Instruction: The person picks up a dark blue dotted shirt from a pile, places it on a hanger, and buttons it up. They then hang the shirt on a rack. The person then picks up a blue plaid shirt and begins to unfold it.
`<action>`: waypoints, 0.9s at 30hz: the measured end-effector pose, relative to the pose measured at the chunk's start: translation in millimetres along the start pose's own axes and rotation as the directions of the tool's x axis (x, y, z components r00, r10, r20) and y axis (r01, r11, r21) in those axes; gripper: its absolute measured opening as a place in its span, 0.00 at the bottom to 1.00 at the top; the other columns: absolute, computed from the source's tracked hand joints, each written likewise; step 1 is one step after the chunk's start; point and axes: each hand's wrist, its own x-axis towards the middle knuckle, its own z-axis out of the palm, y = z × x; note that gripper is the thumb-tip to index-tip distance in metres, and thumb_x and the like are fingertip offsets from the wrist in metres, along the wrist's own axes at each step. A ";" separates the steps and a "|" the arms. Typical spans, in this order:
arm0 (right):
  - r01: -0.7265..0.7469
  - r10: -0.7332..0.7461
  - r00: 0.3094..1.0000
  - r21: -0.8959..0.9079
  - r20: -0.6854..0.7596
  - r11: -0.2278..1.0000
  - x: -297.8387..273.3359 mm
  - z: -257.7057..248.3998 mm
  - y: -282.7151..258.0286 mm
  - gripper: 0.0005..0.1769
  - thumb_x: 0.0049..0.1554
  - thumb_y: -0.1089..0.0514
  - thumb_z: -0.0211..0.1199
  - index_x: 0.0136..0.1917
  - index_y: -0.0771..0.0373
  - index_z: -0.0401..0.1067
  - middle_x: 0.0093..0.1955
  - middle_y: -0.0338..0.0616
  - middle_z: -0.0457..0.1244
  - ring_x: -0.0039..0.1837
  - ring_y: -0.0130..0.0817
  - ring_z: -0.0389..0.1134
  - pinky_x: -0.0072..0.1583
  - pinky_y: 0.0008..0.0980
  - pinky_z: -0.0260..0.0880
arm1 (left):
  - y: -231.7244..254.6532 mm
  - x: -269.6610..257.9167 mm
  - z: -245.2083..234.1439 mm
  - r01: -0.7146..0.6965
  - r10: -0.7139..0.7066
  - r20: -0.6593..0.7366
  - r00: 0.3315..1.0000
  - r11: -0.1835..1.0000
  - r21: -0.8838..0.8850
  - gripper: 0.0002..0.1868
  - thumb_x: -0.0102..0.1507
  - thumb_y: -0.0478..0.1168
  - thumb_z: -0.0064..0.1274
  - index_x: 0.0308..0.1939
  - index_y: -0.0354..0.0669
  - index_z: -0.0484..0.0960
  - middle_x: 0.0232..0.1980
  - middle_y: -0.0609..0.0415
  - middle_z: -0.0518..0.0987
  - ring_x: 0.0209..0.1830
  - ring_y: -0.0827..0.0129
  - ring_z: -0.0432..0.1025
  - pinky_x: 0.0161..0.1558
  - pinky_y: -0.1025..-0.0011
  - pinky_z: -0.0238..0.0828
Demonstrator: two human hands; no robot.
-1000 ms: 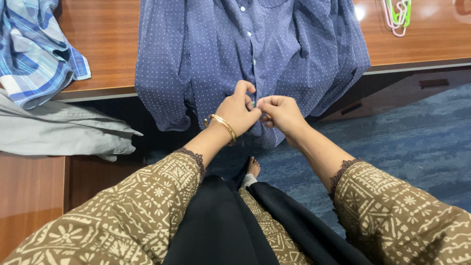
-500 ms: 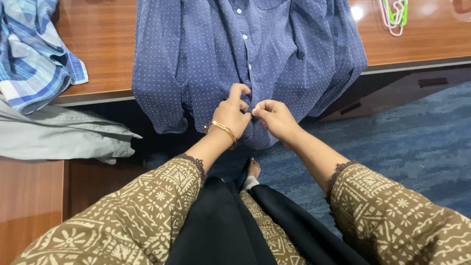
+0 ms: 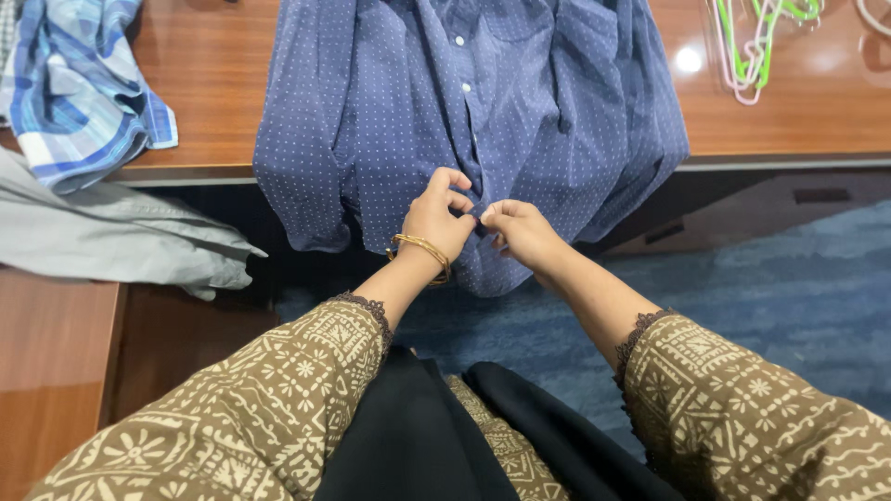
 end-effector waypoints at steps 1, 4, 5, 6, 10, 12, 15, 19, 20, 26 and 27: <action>0.007 -0.007 1.000 -0.020 0.011 1.000 0.8 -3.9 -0.2 0.05 0.60 0.54 0.58 0.44 0.56 0.70 0.39 0.31 0.62 0.40 0.22 0.62 0.43 0.26 0.66 | -0.7 -0.6 4.4 0.017 -0.017 -0.007 1.000 1.000 -0.012 0.24 0.54 0.33 0.62 0.52 0.51 0.72 0.42 0.57 0.87 0.44 0.60 0.81 0.46 0.63 0.74; 0.030 -0.026 0.998 -0.054 0.059 0.998 2.0 -16.0 -1.1 0.05 0.60 0.55 0.57 0.44 0.56 0.71 0.39 0.30 0.63 0.40 0.23 0.62 0.45 0.26 0.65 | -2.3 0.2 19.1 -0.003 -0.002 -0.054 0.999 0.995 -0.096 0.25 0.53 0.31 0.61 0.52 0.47 0.71 0.43 0.54 0.86 0.45 0.62 0.81 0.47 0.65 0.74; 0.037 -0.033 0.997 -0.056 0.063 0.998 2.0 -19.6 -1.5 0.05 0.60 0.55 0.57 0.44 0.55 0.70 0.39 0.31 0.63 0.41 0.23 0.62 0.45 0.26 0.65 | -1.7 0.7 25.1 0.017 -0.027 -0.063 0.998 0.987 -0.162 0.25 0.53 0.29 0.60 0.53 0.47 0.71 0.43 0.53 0.86 0.44 0.64 0.80 0.46 0.67 0.75; 0.046 -0.041 0.997 -0.061 0.070 0.997 2.6 -23.1 -3.7 0.04 0.60 0.55 0.57 0.44 0.55 0.70 0.39 0.31 0.62 0.41 0.23 0.63 0.44 0.27 0.64 | 0.3 2.0 30.7 0.035 -0.053 -0.075 0.996 0.973 -0.228 0.26 0.52 0.28 0.59 0.53 0.46 0.71 0.43 0.53 0.86 0.43 0.66 0.80 0.44 0.68 0.75; 0.153 -0.143 0.986 -0.132 0.083 0.979 0.8 -33.5 -10.7 0.05 0.62 0.54 0.57 0.45 0.54 0.66 0.38 0.33 0.60 0.41 0.24 0.61 0.43 0.28 0.63 | 10.8 8.0 41.8 0.314 -0.347 0.061 0.936 0.743 -0.591 0.28 0.53 0.25 0.57 0.56 0.45 0.71 0.48 0.56 0.78 0.36 0.72 0.73 0.32 0.69 0.70; 0.209 -0.196 0.974 -0.119 0.114 0.971 -1.5 -36.9 -11.1 0.04 0.62 0.54 0.56 0.46 0.53 0.65 0.39 0.32 0.60 0.41 0.23 0.62 0.42 0.28 0.62 | 16.9 4.8 43.2 0.390 -0.436 0.115 0.892 0.617 -0.684 0.29 0.55 0.26 0.56 0.58 0.47 0.69 0.46 0.53 0.76 0.33 0.70 0.69 0.30 0.70 0.68; 0.227 -0.214 0.967 -0.090 0.139 0.970 -5.2 -40.4 -9.6 0.06 0.62 0.52 0.55 0.48 0.54 0.64 0.40 0.32 0.61 0.41 0.22 0.62 0.42 0.28 0.63 | 27.8 -6.5 43.3 0.427 -0.491 0.149 0.859 0.525 -0.736 0.25 0.59 0.32 0.54 0.60 0.48 0.68 0.46 0.52 0.75 0.34 0.69 0.70 0.32 0.71 0.70; 0.144 -0.135 0.986 -0.088 0.097 0.986 -5.2 -45.6 -3.4 0.13 0.64 0.47 0.59 0.49 0.56 0.61 0.39 0.34 0.58 0.40 0.23 0.58 0.42 0.28 0.62 | 41.7 -22.3 50.1 0.382 -0.472 0.122 0.873 0.507 -0.773 0.20 0.62 0.41 0.43 0.59 0.51 0.67 0.47 0.54 0.78 0.36 0.68 0.75 0.34 0.71 0.76; 0.161 -0.153 0.984 -0.085 0.087 0.983 -4.2 -45.5 -0.8 0.14 0.62 0.49 0.62 0.50 0.57 0.60 0.39 0.34 0.58 0.39 0.24 0.58 0.41 0.29 0.60 | 43.2 -25.6 52.9 0.370 -0.453 0.117 0.884 0.524 -0.767 0.20 0.62 0.41 0.42 0.59 0.51 0.68 0.48 0.55 0.78 0.36 0.68 0.76 0.34 0.70 0.76; 0.322 -0.324 0.940 0.039 0.106 0.946 -4.0 -41.3 21.8 0.17 0.57 0.63 0.63 0.59 0.64 0.66 0.46 0.36 0.64 0.46 0.22 0.65 0.49 0.25 0.67 | 22.1 -36.6 70.9 0.265 -0.407 -0.045 0.912 0.670 -0.693 0.22 0.60 0.38 0.49 0.58 0.47 0.70 0.51 0.53 0.79 0.39 0.64 0.74 0.38 0.65 0.71; 0.317 -0.327 0.939 0.099 0.110 0.943 -5.0 -40.5 25.0 0.16 0.57 0.65 0.61 0.60 0.65 0.67 0.48 0.36 0.66 0.48 0.22 0.67 0.52 0.24 0.69 | 14.5 -39.9 74.9 0.254 -0.416 -0.111 0.903 0.722 -0.643 0.23 0.58 0.37 0.50 0.58 0.47 0.71 0.52 0.54 0.79 0.41 0.62 0.75 0.40 0.63 0.73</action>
